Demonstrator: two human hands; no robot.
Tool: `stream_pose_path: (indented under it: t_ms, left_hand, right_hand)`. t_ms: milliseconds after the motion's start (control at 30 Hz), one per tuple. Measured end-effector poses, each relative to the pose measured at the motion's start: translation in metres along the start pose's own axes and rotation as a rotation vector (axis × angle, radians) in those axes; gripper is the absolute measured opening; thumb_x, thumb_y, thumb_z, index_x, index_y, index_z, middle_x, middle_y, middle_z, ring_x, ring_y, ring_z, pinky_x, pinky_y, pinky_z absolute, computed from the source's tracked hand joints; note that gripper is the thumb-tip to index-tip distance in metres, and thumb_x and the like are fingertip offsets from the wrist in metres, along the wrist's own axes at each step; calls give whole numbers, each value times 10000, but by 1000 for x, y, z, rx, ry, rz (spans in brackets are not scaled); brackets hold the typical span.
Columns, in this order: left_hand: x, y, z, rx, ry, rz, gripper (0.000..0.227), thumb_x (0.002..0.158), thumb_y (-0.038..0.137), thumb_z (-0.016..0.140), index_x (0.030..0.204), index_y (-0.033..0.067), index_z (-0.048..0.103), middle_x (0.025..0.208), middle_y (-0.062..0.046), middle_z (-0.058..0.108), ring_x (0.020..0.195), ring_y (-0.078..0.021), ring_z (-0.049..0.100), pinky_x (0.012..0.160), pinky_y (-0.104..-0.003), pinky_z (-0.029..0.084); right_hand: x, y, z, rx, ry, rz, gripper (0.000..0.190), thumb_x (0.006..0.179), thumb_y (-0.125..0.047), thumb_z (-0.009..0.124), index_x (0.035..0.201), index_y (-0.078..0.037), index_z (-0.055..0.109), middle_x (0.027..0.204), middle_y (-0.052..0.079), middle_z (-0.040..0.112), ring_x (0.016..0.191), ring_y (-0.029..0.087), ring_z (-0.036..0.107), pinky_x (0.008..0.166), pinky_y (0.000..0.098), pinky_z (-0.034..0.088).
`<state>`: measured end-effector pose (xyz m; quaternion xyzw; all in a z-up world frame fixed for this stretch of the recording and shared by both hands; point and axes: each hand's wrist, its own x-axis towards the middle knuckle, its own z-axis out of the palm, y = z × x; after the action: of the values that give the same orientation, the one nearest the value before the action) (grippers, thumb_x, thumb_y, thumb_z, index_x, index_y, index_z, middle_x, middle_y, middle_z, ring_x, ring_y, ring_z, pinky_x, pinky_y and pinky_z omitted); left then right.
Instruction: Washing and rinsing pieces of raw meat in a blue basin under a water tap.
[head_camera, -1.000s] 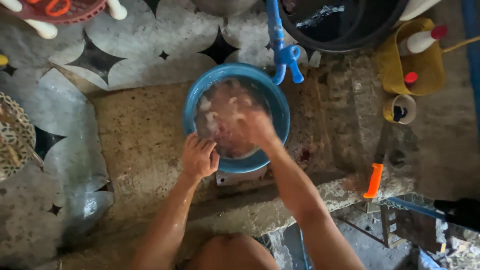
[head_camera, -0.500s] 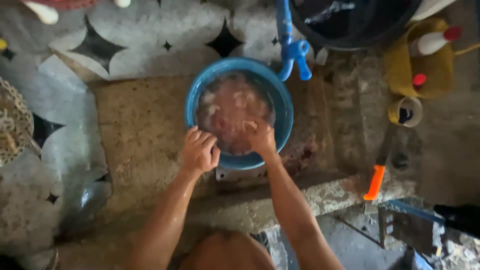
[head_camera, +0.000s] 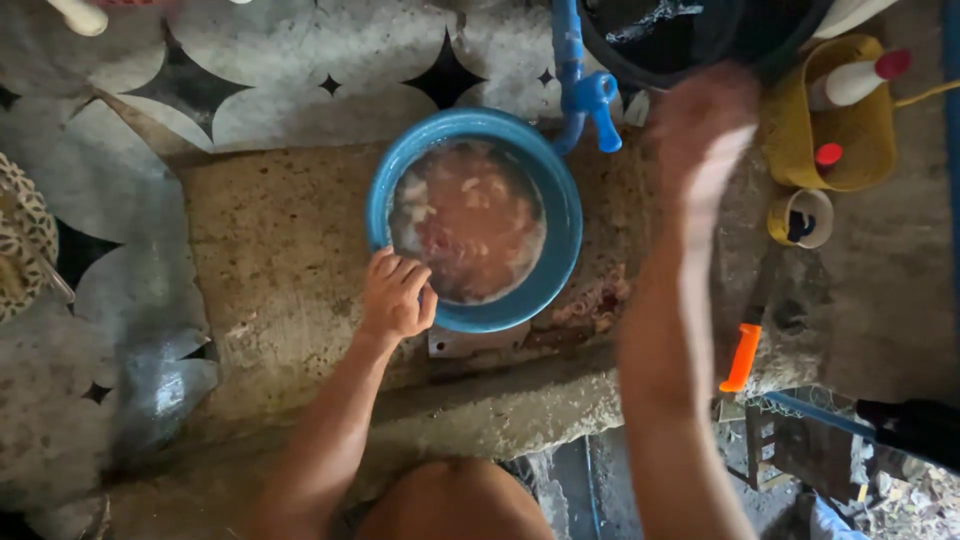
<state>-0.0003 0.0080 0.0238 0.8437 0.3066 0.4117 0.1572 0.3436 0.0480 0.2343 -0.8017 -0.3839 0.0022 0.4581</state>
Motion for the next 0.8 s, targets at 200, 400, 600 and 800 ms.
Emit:
stream_pose_path:
  t_ms: [200,400,600,800]
  left_hand:
    - [-21,-7,18,66,106,17,119,736,174,604,809,139,692,813,-74,652,786,-266,636,1006,-462,483]
    - [-9,-8,13,38,91,6,147,722,189,615,823,124,699,854,-82,678,809,-264,646,1028,-457,470]
    - [-21,-11,20,72,82,-22,139,746,184,600,838,149,699,859,-48,670,840,-232,637,1084,-444,434]
    - [-12,5,16,101,47,-72,151,740,148,634,859,128,727,826,-69,676,832,-246,645,1064,-451,463]
  right_hand:
    - [-130,153,167,-419,-665,-66,769,757,-410,862,1430,-153,594,1353,149,647,1268,354,617,1119,476,500]
    - [-139,212,218,-545,-952,15,711,787,-444,793,1449,-284,588,1367,85,666,1292,298,621,1080,433,527]
    - [-137,182,151,205,-849,618,425,794,63,721,1193,-78,757,997,215,762,780,355,771,609,451,683]
    - [-121,108,71,-53,-823,321,632,796,-183,790,1410,-205,640,1238,86,737,1153,261,695,958,446,572]
